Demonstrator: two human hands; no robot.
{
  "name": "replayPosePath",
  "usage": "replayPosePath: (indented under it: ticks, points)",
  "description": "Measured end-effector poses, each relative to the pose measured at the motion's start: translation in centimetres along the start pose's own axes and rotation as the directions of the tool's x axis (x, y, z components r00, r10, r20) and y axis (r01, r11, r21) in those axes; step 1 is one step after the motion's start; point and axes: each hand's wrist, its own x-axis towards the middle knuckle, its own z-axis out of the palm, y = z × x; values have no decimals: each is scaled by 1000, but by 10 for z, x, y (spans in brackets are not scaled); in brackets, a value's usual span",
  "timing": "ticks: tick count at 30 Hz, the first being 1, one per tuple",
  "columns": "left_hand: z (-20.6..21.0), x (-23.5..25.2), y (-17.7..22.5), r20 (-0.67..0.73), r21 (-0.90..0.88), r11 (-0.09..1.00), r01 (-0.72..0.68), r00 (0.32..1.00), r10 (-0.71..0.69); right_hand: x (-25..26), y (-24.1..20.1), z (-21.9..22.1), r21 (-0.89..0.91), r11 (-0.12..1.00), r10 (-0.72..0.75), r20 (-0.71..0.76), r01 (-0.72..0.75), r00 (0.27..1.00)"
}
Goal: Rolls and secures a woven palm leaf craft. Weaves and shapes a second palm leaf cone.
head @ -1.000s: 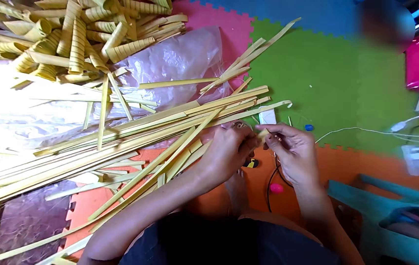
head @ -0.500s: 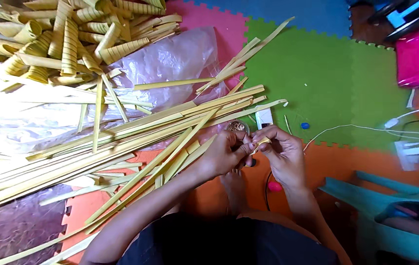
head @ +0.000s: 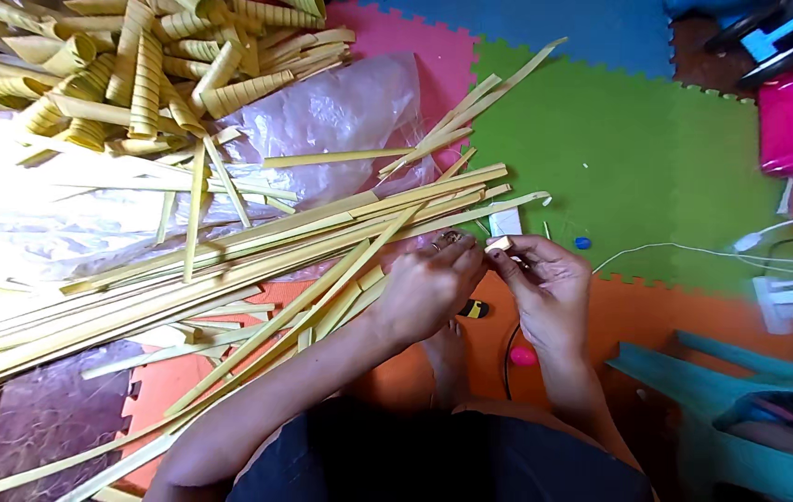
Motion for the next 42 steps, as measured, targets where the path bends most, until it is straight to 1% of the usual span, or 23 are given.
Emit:
replayPosePath:
  ticks: [2, 4, 6, 7, 8, 9, 11, 12, 14, 17, 20, 22, 23, 25, 27, 28, 30, 32, 34, 35, 37, 39, 42]
  points:
    - [-9, 6, 2, 84, -263, 937, 229, 973, -214, 1, -1, -1, 0, 1000, -16, -8, 16, 1000]
    - [-15, 11, 4, 203, -382, 826, 414, 910, -362, 0, -1, 2, 76, 997, 29, -26, -27, 999]
    - [-18, 12, 5, 255, -439, 758, 482, 876, -409, -2, -3, 8, 229, 961, 169, -49, -154, 984]
    - [-18, 12, 5, 266, -483, 724, 493, 870, -415, -4, -4, 10, 278, 942, 211, -66, -186, 975]
    - [-18, 12, 5, 287, -541, 672, 506, 862, -418, -5, -2, 12, 285, 945, 194, -98, -160, 976]
    - [-19, 13, 3, 331, -608, 593, 528, 848, -414, -6, 0, 13, 250, 965, 113, -139, -76, 984]
    - [-24, 14, 1, 473, -693, 390, 607, 791, -389, -5, 6, 10, 22, 984, -171, -194, 178, 966]
    - [-26, 15, 1, 515, -713, 313, 628, 771, -374, -4, 7, 8, -126, 947, -316, -183, 296, 931]
    - [-28, 17, 1, 534, -723, 264, 639, 759, -373, -4, 8, 8, -328, 838, -493, -112, 437, 863]
    - [-30, 20, 1, 542, -715, 265, 647, 752, -376, -6, 10, 9, -429, 725, -599, -6, 539, 801]
    - [-34, 17, -4, 581, -744, 175, 644, 754, -307, -8, 15, 3, -435, 670, -632, 89, 601, 770]
    - [-36, 14, -7, 579, -757, 180, 629, 772, -263, -8, 14, -2, -415, 701, -597, 100, 579, 796]
    - [-35, 13, -9, 564, -759, 210, 617, 783, -262, -6, 11, -3, -392, 756, -538, 84, 524, 839]
    - [-34, 11, -9, 522, -746, 299, 594, 802, -290, -1, 0, -5, -263, 906, -323, 73, 331, 943]
    - [-31, 12, -6, 481, -716, 384, 583, 811, -334, 4, -7, -3, -126, 977, -159, 99, 171, 982]
    - [-29, 13, -3, 472, -696, 407, 591, 804, -360, 4, -7, 1, -124, 979, -151, 77, 159, 986]
    - [-25, 18, -2, 504, -647, 392, 654, 753, -423, -1, -2, 7, -297, 909, -304, 5, 292, 953]
    - [-26, 19, -5, 557, -606, 344, 718, 691, -461, -8, 5, 10, -503, 736, -494, 58, 453, 867]
    - [-29, 17, -9, 580, -590, 335, 735, 674, -457, -13, 8, 11, -543, 643, -549, 164, 540, 819]
    - [-31, 16, -10, 578, -605, 354, 714, 699, -422, -13, 8, 10, -525, 651, -541, 186, 548, 820]
    - [-36, 13, -10, 567, -634, 391, 667, 745, -352, -7, 3, 6, -439, 757, -457, 174, 484, 873]
    - [-37, 11, -10, 546, -620, 450, 643, 765, -341, 3, -5, 0, -347, 873, -300, 173, 343, 938]
    - [-30, 12, -6, 495, -589, 529, 610, 791, -360, 17, -13, -3, -315, 941, -50, 236, 125, 970]
